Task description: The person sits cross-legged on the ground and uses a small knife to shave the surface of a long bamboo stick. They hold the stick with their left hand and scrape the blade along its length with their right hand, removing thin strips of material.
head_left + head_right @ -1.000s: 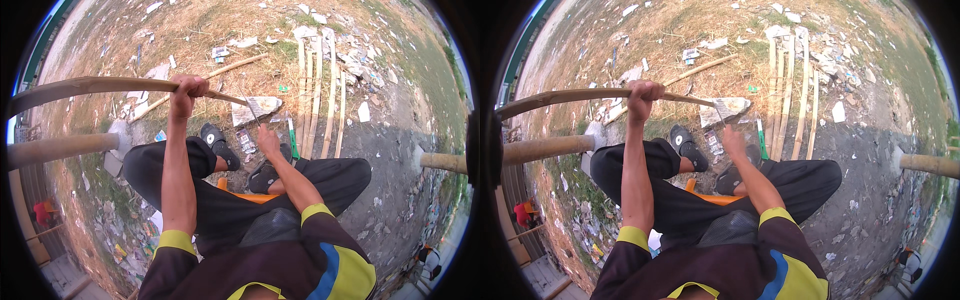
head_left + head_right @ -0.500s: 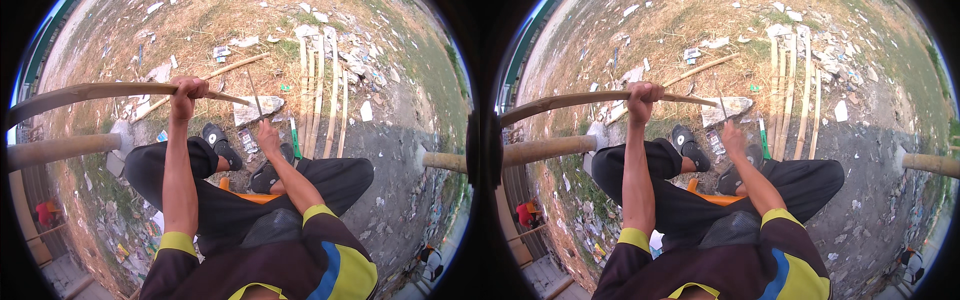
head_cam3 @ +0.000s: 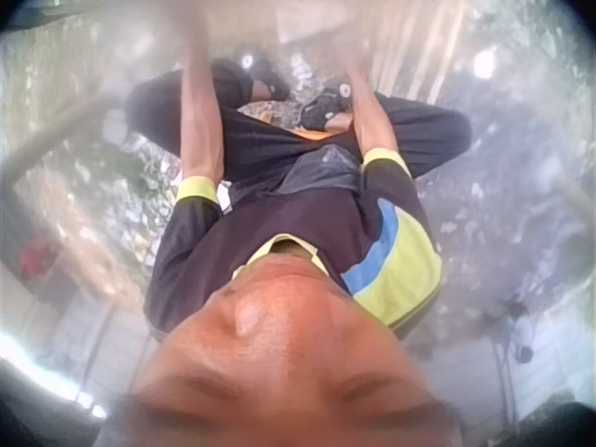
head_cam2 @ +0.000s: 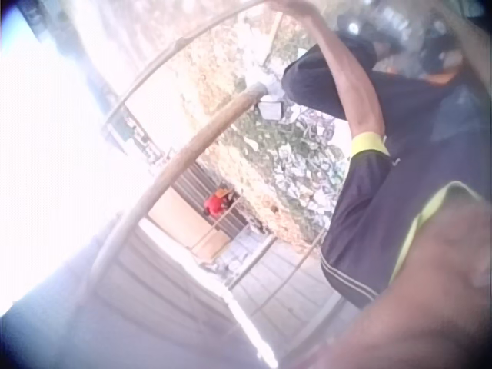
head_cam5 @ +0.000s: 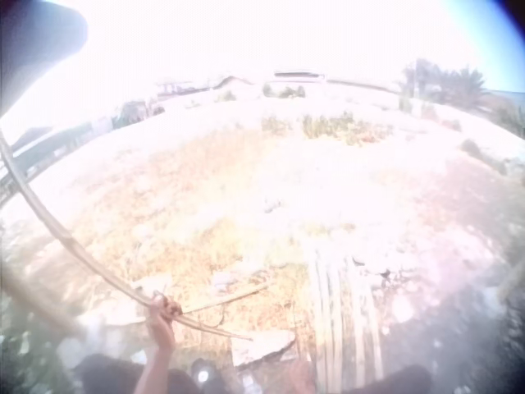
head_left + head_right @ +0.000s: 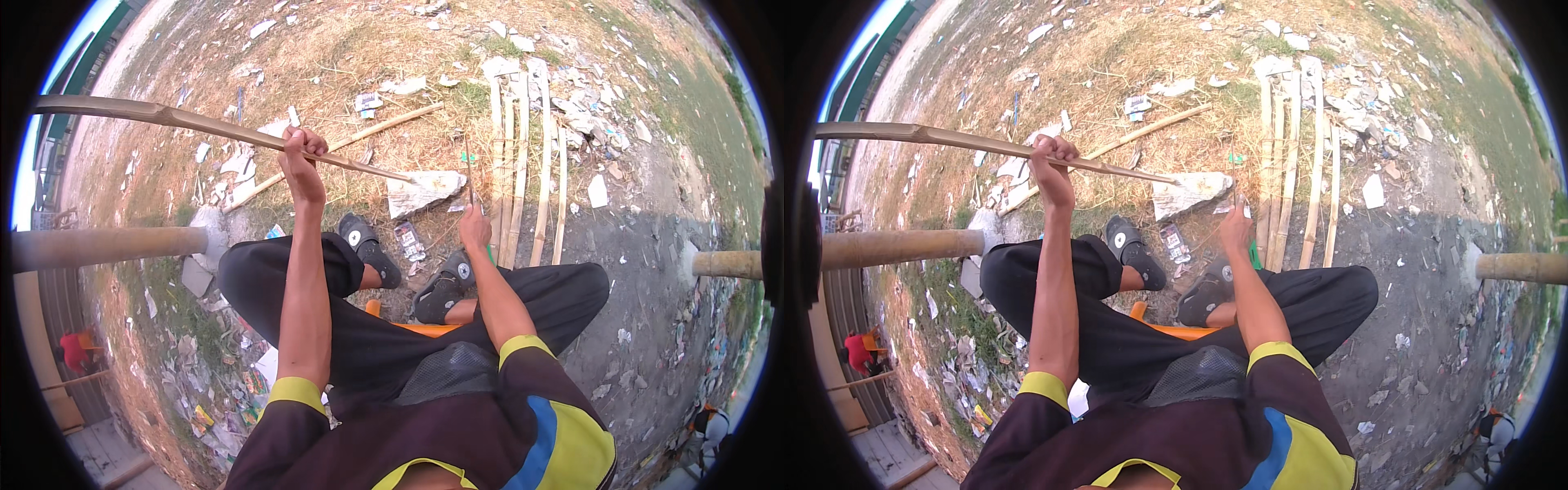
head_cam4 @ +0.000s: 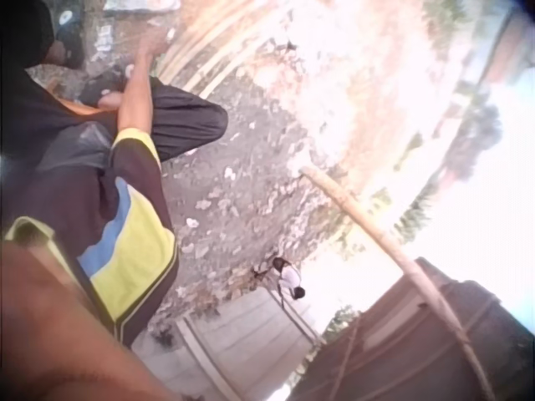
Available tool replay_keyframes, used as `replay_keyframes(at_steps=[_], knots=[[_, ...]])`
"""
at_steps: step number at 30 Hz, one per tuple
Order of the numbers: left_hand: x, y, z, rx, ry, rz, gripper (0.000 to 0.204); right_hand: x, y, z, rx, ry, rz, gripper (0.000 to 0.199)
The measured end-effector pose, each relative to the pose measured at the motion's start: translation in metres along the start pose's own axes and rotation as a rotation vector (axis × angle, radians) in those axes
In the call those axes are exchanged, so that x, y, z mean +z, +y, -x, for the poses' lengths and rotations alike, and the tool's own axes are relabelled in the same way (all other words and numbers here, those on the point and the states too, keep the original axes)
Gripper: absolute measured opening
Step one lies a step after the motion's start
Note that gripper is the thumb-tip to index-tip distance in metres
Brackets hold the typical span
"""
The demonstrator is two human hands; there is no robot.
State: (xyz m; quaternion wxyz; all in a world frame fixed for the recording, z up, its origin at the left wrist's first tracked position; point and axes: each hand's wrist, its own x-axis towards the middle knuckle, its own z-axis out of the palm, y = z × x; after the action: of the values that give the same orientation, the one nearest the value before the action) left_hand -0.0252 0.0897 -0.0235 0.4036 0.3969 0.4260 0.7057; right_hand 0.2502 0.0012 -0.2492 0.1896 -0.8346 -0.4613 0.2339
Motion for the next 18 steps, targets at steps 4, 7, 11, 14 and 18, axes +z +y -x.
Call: replay_keyframes(at_steps=[4, 7, 11, 14, 18], knots=[[0.021, 0.008, 0.003, 0.082, -0.117, -0.296, 0.017, -0.014, 0.060, -0.029, 0.127, 0.017, 0.028, 0.035], [0.027, 0.021, 0.001, 0.036, -0.170, -0.518, 0.026, -0.015, 0.073, -0.030, 0.307, -0.063, -0.027, 0.036], [0.031, 0.027, -0.004, 0.022, -0.245, -0.561, 0.023, -0.001, 0.092, -0.027, 0.382, -0.127, -0.093, 0.040], [0.033, 0.032, -0.002, 0.001, -0.245, -0.581, 0.021, 0.006, 0.086, -0.010, 0.208, 0.313, 0.409, 0.038], [0.031, 0.034, 0.009, -0.044, -0.243, -0.510, 0.021, -0.011, 0.075, 0.003, 0.146, 0.118, 0.308, 0.036]])
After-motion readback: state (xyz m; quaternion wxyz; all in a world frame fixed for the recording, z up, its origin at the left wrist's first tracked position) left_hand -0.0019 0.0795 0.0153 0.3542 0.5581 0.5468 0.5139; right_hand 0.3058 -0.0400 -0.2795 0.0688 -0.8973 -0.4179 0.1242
